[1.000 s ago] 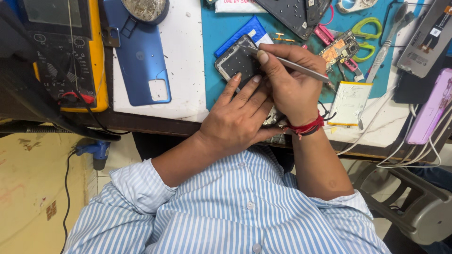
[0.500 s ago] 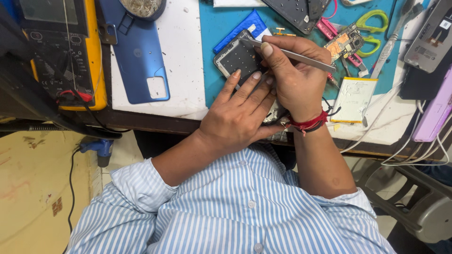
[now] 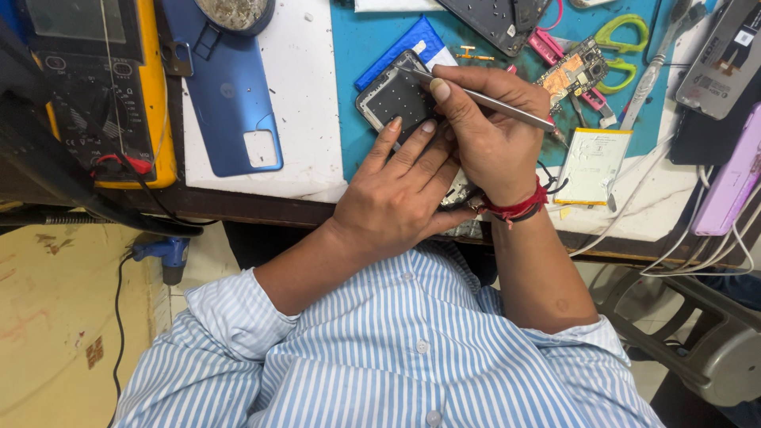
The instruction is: The person uses a metal prying tool and a pink plastic spudger to scrape and clean the interior metal frame of a disassembled smartphone. They repeatedly scrape the edges and corners of the phone's chassis while holding it on a cluttered workbench.
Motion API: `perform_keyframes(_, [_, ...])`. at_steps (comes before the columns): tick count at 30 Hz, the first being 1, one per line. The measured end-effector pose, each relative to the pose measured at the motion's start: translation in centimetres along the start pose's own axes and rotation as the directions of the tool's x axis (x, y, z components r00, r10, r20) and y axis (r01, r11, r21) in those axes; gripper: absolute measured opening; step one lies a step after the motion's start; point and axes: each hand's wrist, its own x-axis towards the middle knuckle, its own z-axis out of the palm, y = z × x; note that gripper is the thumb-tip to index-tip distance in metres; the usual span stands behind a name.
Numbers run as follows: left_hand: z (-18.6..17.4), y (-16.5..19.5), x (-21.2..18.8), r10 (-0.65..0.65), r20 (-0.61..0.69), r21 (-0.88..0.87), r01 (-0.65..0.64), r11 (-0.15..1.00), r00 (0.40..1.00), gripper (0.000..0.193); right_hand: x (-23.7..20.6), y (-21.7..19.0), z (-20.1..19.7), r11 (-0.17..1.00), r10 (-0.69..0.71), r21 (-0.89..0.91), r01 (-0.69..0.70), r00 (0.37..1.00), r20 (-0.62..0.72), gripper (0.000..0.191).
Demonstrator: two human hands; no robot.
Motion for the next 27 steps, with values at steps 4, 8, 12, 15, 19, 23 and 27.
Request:
perform_keyframes(4, [-0.01,0.0,0.01,-0.002,0.005,-0.003,0.002,1.0,1.0,0.068,-0.01,0.08,0.12,1.0,0.005,0.015,-0.005,1.0,-0.025,0.014])
perform_keyframes(8, [-0.09,-0.01,0.0,-0.001,0.002,0.002,0.001,1.0,1.0,0.067,0.01,0.17,0.04,1.0,-0.005,0.015,0.005,1.0,-0.021,0.014])
perform_keyframes(12, [-0.07,-0.06,0.05,0.003,0.005,0.003,-0.003,1.0,1.0,0.067,-0.07,0.19,-0.11,0.998,-0.028,-0.052,0.027,0.999,-0.026,0.014])
perform_keyframes(15, [-0.05,0.04,-0.03,-0.003,0.01,-0.001,0.003,1.0,1.0,0.067,-0.1,0.21,-0.1,0.999,-0.043,-0.013,0.043,0.999,-0.012,0.013])
perform_keyframes(19, [0.0,0.02,-0.02,-0.005,0.006,-0.01,0.005,1.0,1.0,0.067,-0.06,0.23,0.02,1.0,-0.025,0.003,0.026,0.999,-0.025,0.014])
perform_keyframes(23, [-0.05,-0.04,0.09,0.002,-0.003,-0.003,-0.002,1.0,1.0,0.069,-0.12,0.25,0.14,0.999,0.033,0.032,-0.03,0.997,-0.077,0.014])
perform_keyframes(27, [-0.15,0.04,0.17,-0.003,-0.001,-0.006,0.003,1.0,1.0,0.07,-0.24,0.49,0.37,0.999,0.027,0.028,-0.024,0.992,-0.12,0.014])
